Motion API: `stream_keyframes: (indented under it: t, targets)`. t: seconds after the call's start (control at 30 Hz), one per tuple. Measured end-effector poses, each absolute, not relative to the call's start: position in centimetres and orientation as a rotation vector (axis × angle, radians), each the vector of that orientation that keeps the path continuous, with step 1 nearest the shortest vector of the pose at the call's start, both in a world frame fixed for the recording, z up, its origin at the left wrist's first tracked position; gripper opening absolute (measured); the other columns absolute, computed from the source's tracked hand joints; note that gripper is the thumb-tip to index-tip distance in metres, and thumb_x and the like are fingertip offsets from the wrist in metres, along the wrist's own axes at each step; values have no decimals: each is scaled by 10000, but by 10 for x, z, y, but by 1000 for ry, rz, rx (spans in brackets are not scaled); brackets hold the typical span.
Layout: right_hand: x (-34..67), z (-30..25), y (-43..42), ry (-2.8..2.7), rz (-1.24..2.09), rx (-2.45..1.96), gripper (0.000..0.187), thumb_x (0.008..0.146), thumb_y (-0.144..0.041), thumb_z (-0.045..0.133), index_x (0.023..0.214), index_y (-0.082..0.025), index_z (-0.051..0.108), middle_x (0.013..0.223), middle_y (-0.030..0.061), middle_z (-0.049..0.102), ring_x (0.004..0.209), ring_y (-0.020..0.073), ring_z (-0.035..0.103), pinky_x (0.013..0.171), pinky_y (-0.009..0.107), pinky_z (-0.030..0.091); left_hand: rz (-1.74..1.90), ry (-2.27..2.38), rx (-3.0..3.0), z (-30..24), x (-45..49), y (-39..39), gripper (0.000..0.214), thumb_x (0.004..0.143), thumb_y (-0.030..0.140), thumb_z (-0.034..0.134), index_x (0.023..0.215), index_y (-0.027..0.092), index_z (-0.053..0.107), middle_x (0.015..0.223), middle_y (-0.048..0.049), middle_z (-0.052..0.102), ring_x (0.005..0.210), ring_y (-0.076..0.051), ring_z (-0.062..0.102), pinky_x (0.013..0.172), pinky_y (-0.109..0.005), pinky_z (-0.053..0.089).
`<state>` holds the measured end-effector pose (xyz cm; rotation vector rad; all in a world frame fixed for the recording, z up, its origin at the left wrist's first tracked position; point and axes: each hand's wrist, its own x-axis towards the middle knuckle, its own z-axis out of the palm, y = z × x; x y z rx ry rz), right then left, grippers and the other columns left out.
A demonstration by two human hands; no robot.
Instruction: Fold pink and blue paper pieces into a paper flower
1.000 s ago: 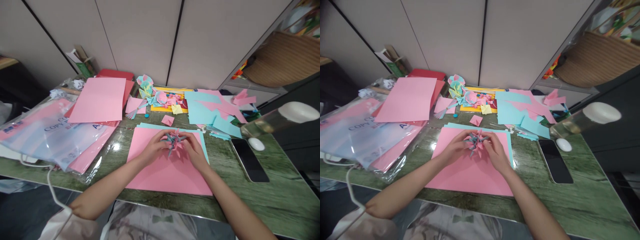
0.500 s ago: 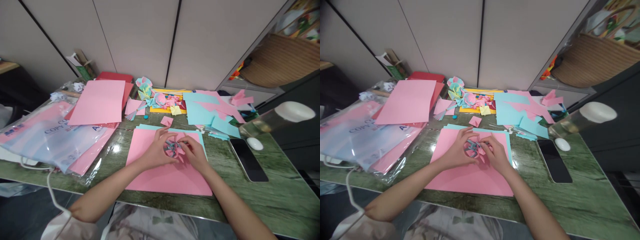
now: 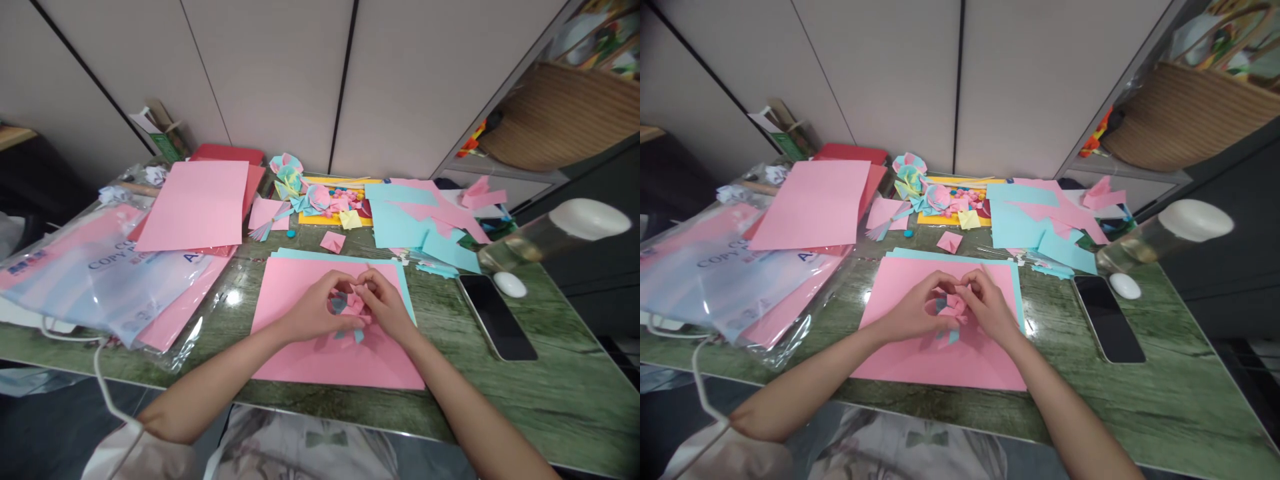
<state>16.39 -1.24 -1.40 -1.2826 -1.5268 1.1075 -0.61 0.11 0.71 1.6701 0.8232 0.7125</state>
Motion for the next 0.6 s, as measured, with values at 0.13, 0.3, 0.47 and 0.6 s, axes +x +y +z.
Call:
stream_keyframes:
  t: [0.13,0.3,0.47,0.6]
  targets:
    - [164,-14,-12,-1522,1061,-1289,162,852,-368,434,816,-216,477,631,-44,451,482,91,419,438,226,333,674,809,1614,7,-7,3,373,684,339,650,1006,201,523,1027,-53,555,940,-166,529,791,-288,420]
    - [163,-16,-12,-1570,940,-1329,148,849,-348,445,780,-219,465,618,-49,458,509,99,429,535,257,380,649,763,1707,7,-8,3,307,713,329,621,986,201,564,963,-48,559,896,-157,526,756,-268,418]
    - [162,-12,-16,-1553,1092,-1317,117,856,-348,431,867,-233,448,601,-56,435,515,103,428,506,237,333,583,687,1733,7,-10,4,271,726,293,608,980,203,580,978,-50,556,946,-166,512,806,-282,420]
    - [162,-9,-18,-1558,1117,-1320,112,859,-346,429,883,-238,445,595,-58,446,516,101,441,520,235,326,569,637,1730,7,-11,5,206,739,221,586,943,195,587,967,-46,560,940,-163,509,815,-285,417]
